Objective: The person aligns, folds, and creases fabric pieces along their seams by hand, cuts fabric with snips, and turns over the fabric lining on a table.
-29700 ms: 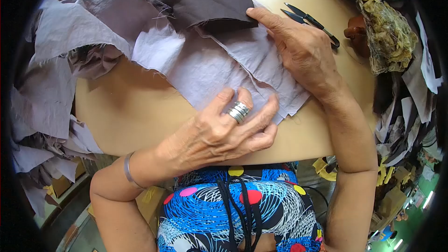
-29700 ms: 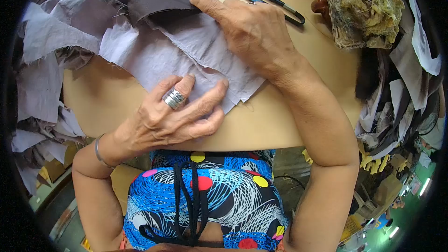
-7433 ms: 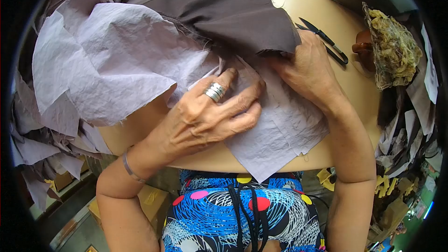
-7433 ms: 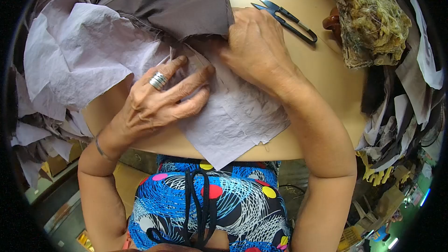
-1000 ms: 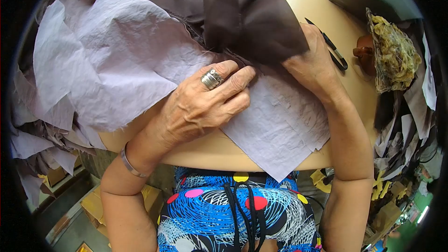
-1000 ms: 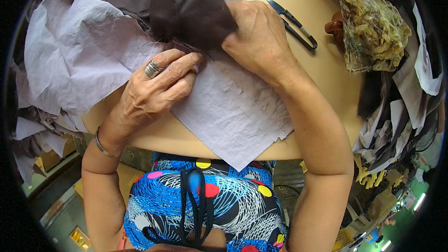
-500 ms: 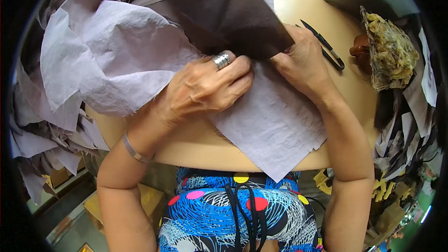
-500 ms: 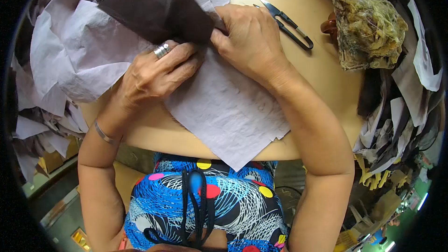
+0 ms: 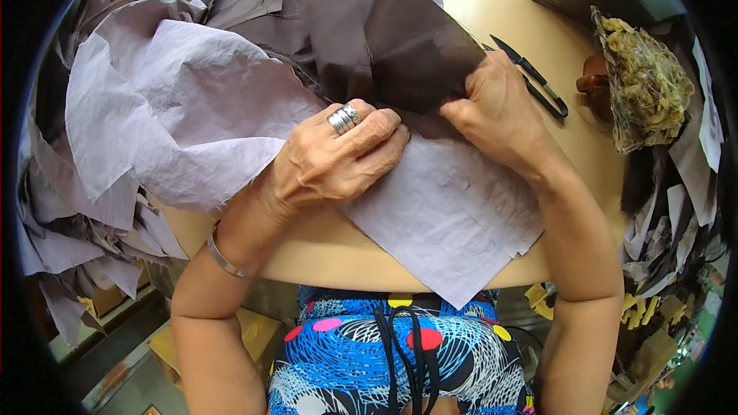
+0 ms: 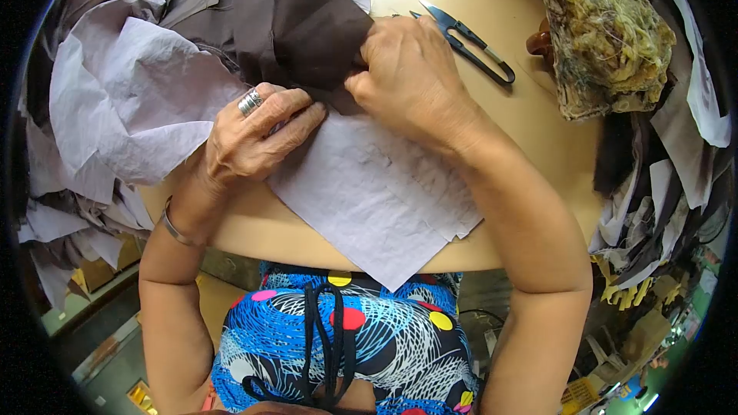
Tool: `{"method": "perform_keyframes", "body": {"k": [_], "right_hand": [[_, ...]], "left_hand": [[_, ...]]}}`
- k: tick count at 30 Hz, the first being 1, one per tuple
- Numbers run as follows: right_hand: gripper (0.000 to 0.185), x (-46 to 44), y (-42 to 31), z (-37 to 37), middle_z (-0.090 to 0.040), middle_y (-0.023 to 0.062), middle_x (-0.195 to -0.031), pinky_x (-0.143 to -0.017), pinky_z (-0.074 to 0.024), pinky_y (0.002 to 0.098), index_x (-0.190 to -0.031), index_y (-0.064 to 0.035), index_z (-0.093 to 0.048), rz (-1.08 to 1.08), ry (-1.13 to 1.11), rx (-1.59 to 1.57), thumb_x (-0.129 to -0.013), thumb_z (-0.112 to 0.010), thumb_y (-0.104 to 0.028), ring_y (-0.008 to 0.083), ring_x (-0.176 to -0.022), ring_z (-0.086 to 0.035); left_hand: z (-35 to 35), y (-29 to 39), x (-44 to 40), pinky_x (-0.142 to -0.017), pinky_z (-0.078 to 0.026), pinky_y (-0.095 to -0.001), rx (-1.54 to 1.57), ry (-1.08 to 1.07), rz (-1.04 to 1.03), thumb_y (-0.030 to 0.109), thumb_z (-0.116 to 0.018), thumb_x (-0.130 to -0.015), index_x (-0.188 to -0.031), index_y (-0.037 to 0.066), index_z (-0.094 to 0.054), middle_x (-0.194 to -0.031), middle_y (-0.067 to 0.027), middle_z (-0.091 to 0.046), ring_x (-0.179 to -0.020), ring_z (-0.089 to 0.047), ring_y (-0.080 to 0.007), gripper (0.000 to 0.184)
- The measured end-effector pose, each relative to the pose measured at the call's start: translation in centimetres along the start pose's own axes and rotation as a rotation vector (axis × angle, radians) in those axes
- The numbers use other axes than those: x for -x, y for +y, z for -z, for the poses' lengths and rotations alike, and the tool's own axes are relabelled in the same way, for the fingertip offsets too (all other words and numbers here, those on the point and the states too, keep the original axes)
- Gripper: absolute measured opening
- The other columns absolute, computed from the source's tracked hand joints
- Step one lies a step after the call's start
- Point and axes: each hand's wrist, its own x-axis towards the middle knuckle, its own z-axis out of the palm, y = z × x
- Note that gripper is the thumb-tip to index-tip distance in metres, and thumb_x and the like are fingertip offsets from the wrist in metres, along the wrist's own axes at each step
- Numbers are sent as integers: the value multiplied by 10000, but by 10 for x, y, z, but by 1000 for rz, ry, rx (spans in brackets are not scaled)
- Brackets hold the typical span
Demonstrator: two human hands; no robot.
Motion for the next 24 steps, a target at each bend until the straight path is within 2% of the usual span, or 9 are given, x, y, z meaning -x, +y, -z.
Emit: {"method": "perform_keyframes", "body": {"k": [3, 6, 9, 12, 15, 18, 24], "right_hand": [[166, -1, 3, -5, -612, 253, -768, -745, -469, 465, -708, 68, -603, 27, 112, -146, -614, -627, -67, 419, -775, -599], [144, -1, 11, -13, -609, 265, -763, -746, -471, 465, -708, 67, -601, 116, 202, -16, -613, -603, -42, 432, -774, -596], [126, 0, 7, -10, -606, 269, -736, -733, -476, 459, -702, 62, -605, 143, 200, -19, -611, -582, -22, 432, -760, -598], [108, -1, 1, -5, -600, 272, -709, -718, -479, 459, -688, 62, -602, 59, 188, -73, -623, -580, -21, 428, -742, -600], [118, -1, 0, -6, -605, 258, -716, -706, -478, 459, -707, 50, -614, 73, 237, -11, -664, -584, -56, 421, -736, -602], [142, -9, 3, -5, -613, 240, -722, -702, -478, 455, -739, 24, -633, 51, 45, -83, -713, -580, -105, 411, -730, -605], [163, -6, -1, -1, -610, 234, -720, -698, -473, 460, -762, 1, -644, 56, 56, -107, -743, -588, -152, 402, -734, -603]], "left_hand": [[-2, 0, 1, -629, -517, -267, 4, 42, 7, 39, -624, -595, -877, 23, -635, -924, -69, -560, -722, -586, -183, 283], [0, 3, 5, -630, -517, -265, 6, 40, 34, 38, -625, -598, -889, 19, -635, -927, -75, -557, -725, -587, -182, 291], [3, 4, 6, -587, -512, -291, 23, -14, 58, -31, -686, -582, -925, 30, -677, -941, -88, -576, -714, -597, -210, 348], [5, 5, 4, -597, -513, -290, 51, -26, 79, -43, -681, -591, -939, 28, -677, -970, -87, -568, -727, -599, -211, 355], [4, 6, 6, -610, -514, -293, 67, -14, 78, -52, -678, -590, -948, 23, -676, -979, -86, -561, -734, -602, -215, 366], [2, 5, 9, -626, -515, -300, 86, 4, 83, -55, -674, -590, -953, 20, -675, -983, -86, -559, -743, -604, -217, 371], [2, 7, 9, -629, -514, -310, 107, -4, 104, -59, -671, -594, -946, 20, -673, -976, -80, -552, -744, -605, -217, 361]]}}
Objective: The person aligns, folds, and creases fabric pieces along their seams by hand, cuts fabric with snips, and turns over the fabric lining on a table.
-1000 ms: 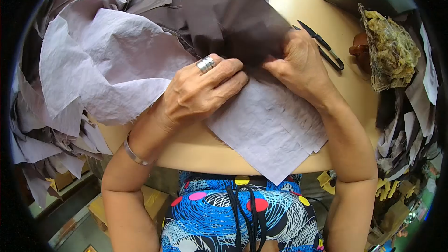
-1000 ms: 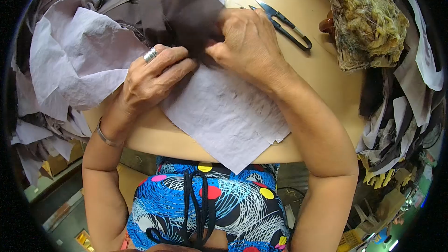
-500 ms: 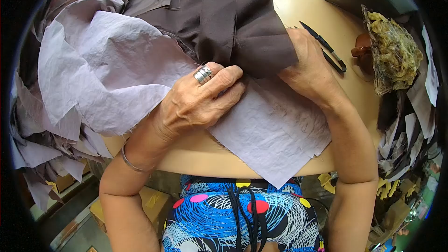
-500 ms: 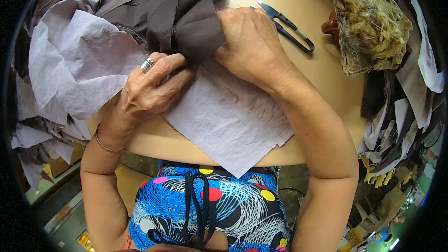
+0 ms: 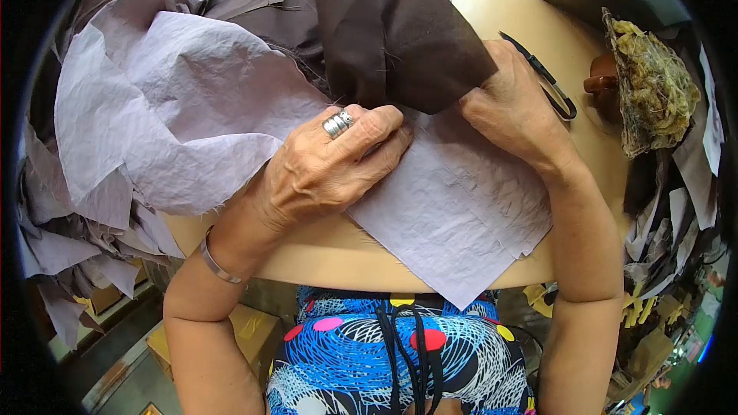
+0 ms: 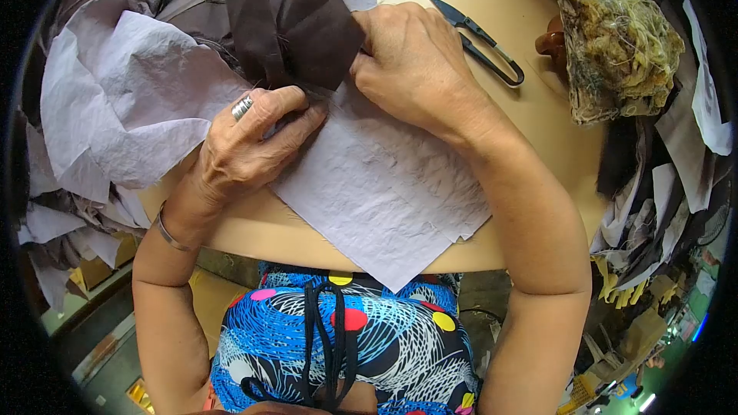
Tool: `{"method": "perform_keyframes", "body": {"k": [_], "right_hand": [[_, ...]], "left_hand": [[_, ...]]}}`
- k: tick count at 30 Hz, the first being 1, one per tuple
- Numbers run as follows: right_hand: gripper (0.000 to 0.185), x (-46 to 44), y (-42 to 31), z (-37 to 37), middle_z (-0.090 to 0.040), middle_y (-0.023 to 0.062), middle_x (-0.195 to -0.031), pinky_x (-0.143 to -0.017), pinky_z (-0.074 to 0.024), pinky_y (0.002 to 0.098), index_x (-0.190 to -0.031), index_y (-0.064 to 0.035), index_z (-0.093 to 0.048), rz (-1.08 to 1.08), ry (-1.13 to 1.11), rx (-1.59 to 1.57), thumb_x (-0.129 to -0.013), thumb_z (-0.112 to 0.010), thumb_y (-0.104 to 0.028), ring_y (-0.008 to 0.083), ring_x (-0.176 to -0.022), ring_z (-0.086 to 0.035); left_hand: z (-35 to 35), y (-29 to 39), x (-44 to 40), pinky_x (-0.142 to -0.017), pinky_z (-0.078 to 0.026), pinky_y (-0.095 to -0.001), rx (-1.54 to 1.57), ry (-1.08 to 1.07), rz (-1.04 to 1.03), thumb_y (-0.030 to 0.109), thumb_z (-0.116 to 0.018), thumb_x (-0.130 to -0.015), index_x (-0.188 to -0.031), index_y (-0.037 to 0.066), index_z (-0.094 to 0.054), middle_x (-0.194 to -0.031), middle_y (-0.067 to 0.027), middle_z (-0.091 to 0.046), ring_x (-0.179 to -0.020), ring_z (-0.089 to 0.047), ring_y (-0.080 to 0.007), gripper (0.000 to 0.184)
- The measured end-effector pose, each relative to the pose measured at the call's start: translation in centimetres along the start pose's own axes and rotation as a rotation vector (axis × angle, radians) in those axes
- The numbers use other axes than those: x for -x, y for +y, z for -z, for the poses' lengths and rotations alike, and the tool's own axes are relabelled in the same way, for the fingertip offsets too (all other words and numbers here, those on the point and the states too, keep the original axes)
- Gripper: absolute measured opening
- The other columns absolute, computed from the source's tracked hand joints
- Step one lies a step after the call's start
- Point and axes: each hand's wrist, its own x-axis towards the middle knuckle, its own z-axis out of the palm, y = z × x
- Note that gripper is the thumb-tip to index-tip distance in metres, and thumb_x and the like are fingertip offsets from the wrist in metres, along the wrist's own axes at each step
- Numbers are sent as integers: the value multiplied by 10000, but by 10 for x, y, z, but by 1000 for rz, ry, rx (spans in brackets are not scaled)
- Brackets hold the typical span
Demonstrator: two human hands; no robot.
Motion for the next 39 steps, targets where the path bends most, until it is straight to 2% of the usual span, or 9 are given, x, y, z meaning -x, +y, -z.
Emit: {"method": "perform_keyframes", "body": {"k": [9, 18, 21, 27, 30, 33, 39], "right_hand": [[184, -1, 7, -5, -616, 227, -724, -699, -476, 455, -769, 2, -643, 44, 29, 14, -758, -606, -178, 405, -744, -604], [177, 0, 7, 2, -613, 266, -749, -731, -482, 464, -741, 56, -613, -67, -27, 33, -630, -547, -64, 436, -766, -604], [179, 1, 0, 7, -614, 278, -773, -738, -480, 469, -739, 72, -601, -11, -39, 58, -619, -544, -48, 441, -785, -602], [186, 1, 8, 2, -604, 303, -798, -763, -471, 475, -755, 86, -589, -61, -20, -9, -621, -534, -31, 449, -811, -587], [189, 3, 12, 1, -603, 295, -802, -758, -473, 472, -770, 84, -590, -75, -18, 57, -631, -544, -36, 446, -824, -584], [184, 4, 11, -1, -607, 277, -810, -756, -475, 469, -778, 69, -595, 118, 65, 70, -643, -556, -49, 437, -836, -587], [178, 2, 14, 1, -615, 260, -818, -758, -479, 461, -784, 44, -602, 50, -23, 132, -632, -603, -50, 421, -843, -596]], "left_hand": [[-1, 3, -2, -612, -500, -293, -57, -23, 15, -26, -683, -605, -914, 43, -665, -939, -72, -546, -726, -578, -196, 317], [-2, 2, 0, -613, -498, -300, 3, 19, 9, -19, -701, -570, -969, 57, -678, -915, -59, -553, -746, -591, -193, 407], [-2, 1, 1, -610, -498, -299, -19, 17, -4, -22, -699, -567, -958, 53, -680, -908, -56, -552, -735, -592, -190, 398], [-2, 1, -1, -596, -492, -296, -16, 14, -18, -23, -691, -558, -950, 46, -678, -918, -55, -549, -708, -585, -185, 398], [0, 2, -2, -582, -484, -297, 2, -13, 3, -15, -688, -551, -955, 53, -678, -931, -53, -550, -688, -577, -183, 410], [2, 3, -3, -578, -479, -300, -13, -39, 10, -5, -687, -552, -959, 65, -675, -930, -49, -549, -679, -571, -184, 413], [-1, 1, -3, -586, -474, -292, -4, -24, 14, 19, -689, -571, -967, 108, -674, -906, -39, -540, -684, -556, -175, 406]]}}
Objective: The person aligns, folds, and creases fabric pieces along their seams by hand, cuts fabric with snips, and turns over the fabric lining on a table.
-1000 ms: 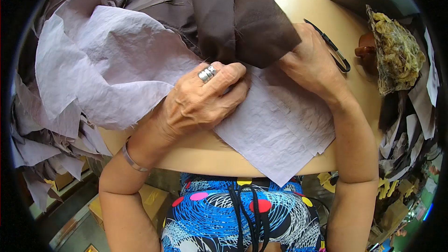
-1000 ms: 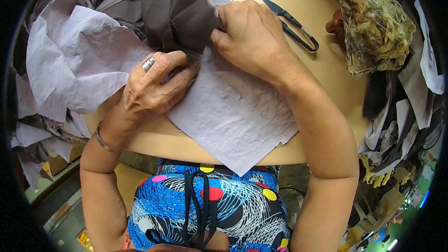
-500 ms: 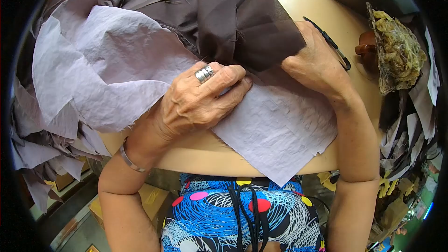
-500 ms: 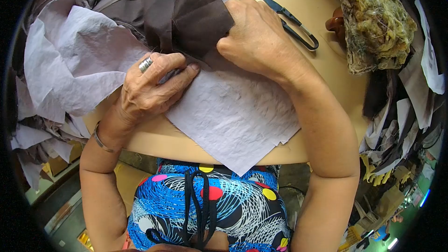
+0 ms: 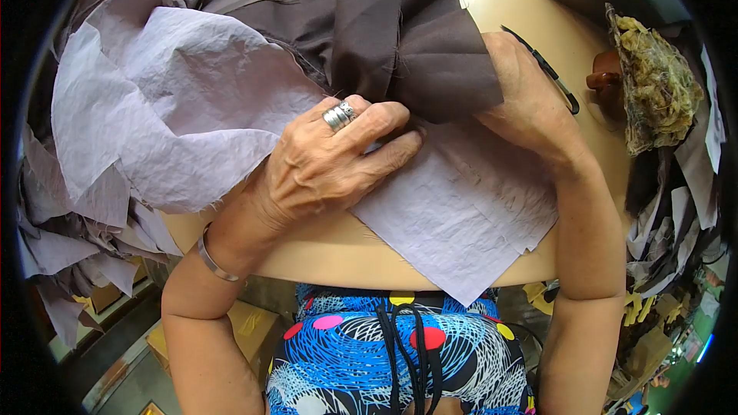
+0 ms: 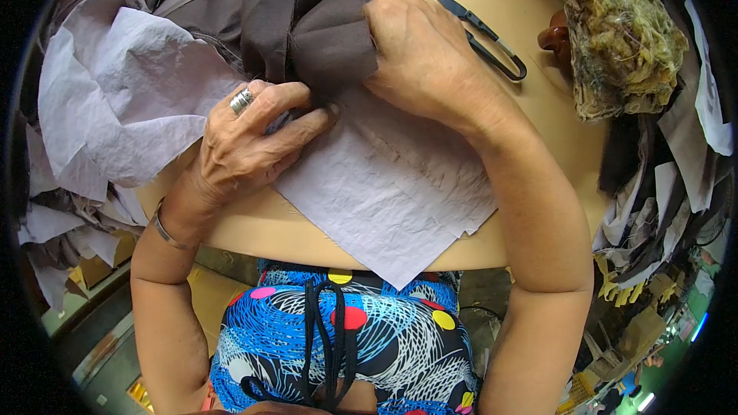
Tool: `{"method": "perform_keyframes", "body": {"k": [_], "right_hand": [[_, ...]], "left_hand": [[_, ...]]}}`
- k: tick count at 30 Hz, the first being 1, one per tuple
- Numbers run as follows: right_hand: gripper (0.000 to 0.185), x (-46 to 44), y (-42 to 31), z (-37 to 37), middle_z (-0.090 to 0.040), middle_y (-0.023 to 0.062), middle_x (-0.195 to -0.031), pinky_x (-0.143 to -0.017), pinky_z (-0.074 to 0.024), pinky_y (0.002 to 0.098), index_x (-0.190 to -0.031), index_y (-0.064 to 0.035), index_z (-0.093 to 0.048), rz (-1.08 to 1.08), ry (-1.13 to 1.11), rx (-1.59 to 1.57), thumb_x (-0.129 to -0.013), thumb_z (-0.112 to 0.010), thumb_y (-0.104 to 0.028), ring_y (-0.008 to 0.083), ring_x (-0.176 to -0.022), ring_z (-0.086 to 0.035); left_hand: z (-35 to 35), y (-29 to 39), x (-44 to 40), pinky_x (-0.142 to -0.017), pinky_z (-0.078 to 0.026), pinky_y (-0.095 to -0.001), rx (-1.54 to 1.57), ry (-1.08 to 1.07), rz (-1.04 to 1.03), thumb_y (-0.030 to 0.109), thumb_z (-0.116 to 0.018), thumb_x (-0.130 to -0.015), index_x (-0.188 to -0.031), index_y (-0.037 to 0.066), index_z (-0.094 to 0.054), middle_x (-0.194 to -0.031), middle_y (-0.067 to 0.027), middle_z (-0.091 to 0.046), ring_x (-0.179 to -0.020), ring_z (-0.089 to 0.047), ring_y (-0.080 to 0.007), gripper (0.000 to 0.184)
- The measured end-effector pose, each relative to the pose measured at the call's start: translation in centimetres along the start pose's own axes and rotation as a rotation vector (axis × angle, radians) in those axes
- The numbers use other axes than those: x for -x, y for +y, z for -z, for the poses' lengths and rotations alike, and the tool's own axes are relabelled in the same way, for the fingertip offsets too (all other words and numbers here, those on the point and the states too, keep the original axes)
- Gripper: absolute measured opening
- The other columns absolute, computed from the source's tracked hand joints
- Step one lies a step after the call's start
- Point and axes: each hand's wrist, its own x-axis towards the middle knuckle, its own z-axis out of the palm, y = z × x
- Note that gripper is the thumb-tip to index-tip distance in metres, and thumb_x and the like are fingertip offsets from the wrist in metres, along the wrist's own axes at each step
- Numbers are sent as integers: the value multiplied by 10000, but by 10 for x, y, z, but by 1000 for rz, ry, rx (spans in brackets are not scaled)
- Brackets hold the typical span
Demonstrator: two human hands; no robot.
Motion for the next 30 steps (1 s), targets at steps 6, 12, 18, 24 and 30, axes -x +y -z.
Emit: {"method": "perform_keyframes", "body": {"k": [6, 12, 18, 24, 30], "right_hand": [[194, 6, -9, 3, -617, 264, -829, -768, -482, 456, -789, 45, -606, 55, 108, 44, -633, -639, -64, 416, -856, -599], [201, 1, -4, 0, -629, 256, -797, -744, -490, 456, -789, 54, -624, 72, 114, 25, -668, -637, -106, 402, -806, -620], [208, -8, -18, 11, -628, 231, -724, -704, -488, 444, -754, 22, -655, -192, -175, -15, -693, -623, -174, 390, -743, -625], [225, -4, -13, 6, -628, 223, -715, -708, -490, 440, -730, 28, -654, -154, -103, -54, -690, -640, -194, 383, -737, -627], [233, -1, -6, 0, -638, 205, -777, -718, -487, 447, -768, 35, -645, -14, -10, -98, -698, -644, -187, 376, -777, -621]], "left_hand": [[3, 3, -3, -583, -467, -284, -54, -62, 15, 51, -695, -609, -982, 153, -683, -908, -25, -545, -688, -536, -169, 387], [4, 6, -5, -624, -493, -310, -13, -76, 104, 33, -707, -647, -1022, 125, -675, -956, -43, -554, -732, -553, -201, 387], [2, 5, -8, -678, -500, -334, 100, 33, 213, 0, -711, -683, -1007, 50, -662, -987, -97, -563, -798, -585, -253, 331], [3, 5, -12, -664, -493, -327, 130, -43, 237, -8, -705, -706, -907, 45, -640, -946, -97, -559, -784, -584, -241, 218], [-3, 5, -6, -662, -502, -325, 229, 130, 291, -28, -700, -666, -852, 39, -612, -935, -79, -549, -777, -600, -236, 217]]}}
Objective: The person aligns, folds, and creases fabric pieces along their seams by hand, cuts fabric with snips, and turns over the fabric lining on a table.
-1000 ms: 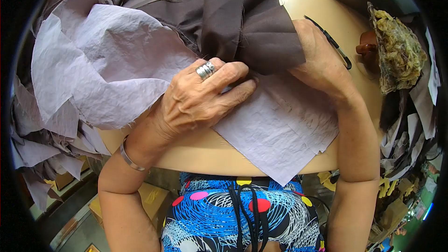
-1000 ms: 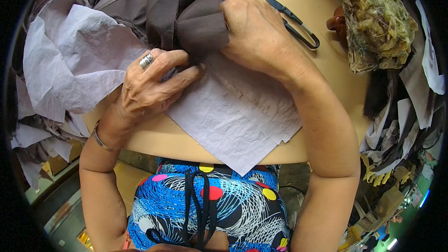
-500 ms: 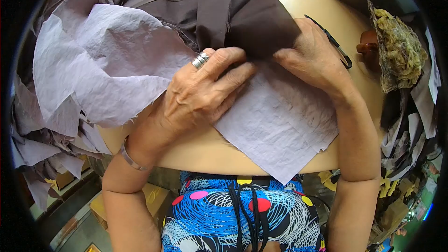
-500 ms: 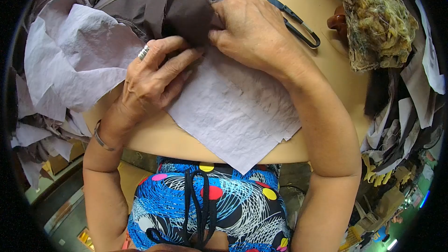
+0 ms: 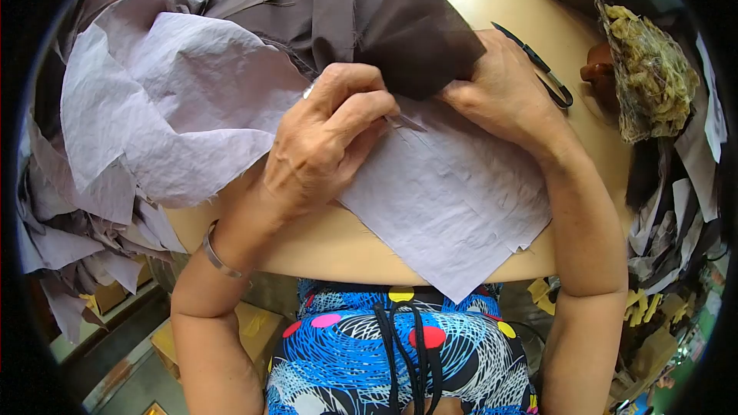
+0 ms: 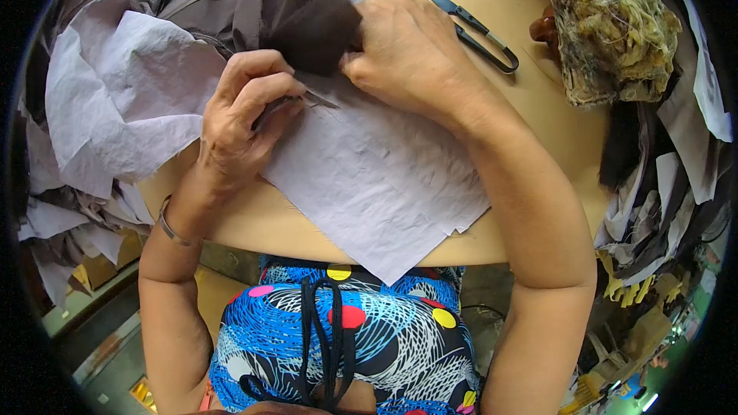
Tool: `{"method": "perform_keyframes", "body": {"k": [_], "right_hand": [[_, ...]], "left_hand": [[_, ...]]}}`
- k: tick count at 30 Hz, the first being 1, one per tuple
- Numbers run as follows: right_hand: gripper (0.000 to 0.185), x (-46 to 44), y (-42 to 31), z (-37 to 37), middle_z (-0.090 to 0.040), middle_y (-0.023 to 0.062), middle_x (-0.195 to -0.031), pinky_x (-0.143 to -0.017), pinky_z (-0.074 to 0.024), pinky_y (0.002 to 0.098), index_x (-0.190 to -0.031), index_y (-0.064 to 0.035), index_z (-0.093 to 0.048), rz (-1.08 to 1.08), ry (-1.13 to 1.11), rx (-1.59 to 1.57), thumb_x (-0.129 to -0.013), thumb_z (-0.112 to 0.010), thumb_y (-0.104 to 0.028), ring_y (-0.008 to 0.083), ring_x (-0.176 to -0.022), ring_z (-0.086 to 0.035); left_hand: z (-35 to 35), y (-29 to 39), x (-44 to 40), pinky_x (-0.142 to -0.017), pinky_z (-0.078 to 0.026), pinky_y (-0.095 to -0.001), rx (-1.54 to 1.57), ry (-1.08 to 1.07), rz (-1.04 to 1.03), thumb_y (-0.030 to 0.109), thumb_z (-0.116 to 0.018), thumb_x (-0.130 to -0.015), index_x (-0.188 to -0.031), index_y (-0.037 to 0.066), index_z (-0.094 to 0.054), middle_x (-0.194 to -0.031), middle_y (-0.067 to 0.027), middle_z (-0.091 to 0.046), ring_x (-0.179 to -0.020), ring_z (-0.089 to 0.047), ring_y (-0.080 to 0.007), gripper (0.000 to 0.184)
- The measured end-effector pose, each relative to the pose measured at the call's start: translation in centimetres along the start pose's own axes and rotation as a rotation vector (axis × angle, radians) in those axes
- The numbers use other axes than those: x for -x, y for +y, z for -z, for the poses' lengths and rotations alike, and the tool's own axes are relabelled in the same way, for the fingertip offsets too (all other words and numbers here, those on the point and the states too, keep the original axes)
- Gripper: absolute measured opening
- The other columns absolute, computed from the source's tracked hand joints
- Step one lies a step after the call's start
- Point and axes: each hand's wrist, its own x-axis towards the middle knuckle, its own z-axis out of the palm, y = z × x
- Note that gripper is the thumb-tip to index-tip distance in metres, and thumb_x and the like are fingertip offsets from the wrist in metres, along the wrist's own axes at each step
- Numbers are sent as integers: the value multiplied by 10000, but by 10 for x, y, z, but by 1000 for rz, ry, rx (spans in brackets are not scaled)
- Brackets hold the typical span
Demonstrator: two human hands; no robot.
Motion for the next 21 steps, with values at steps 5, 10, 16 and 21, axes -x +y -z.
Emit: {"method": "perform_keyframes", "body": {"k": [5, 10, 16, 21], "right_hand": [[243, 5, 8, -10, -638, 166, -820, -714, -486, 438, -853, 23, -618, 143, 114, 91, -666, -660, -128, 362, -787, -615], [241, 6, 11, -16, -610, 120, -862, -704, -476, 429, -873, -15, -578, 224, 293, 112, -656, -661, -79, 345, -808, -597], [143, 22, -7, 26, -593, 107, -842, -702, -479, 422, -869, -65, -587, 121, 184, 462, -748, -645, -114, 321, -799, -600], [234, 42, -33, 41, -574, 129, -863, -705, -468, 359, -945, -23, -601, 258, -399, 27, -724, -668, -60, 262, -822, -600]], "left_hand": [[10, 3, 0, -640, -516, -312, -80, -79, -65, -107, -690, -616, -864, 49, -650, -963, -96, -553, -775, -604, -221, 295], [13, -2, -11, -627, -517, -315, -217, -205, -169, 5, -656, -666, -867, 90, -663, -938, -61, -573, -763, -607, -215, 218], [22, -6, -15, -671, -516, -298, -352, -328, -296, 84, -594, -695, -929, 77, -646, -987, -50, -573, -812, -594, -196, 240], [21, -13, -12, -618, -451, -255, -550, -245, -501, 147, -602, -690, -899, 98, -636, -957, -16, -548, -760, -563, -120, 217]]}}
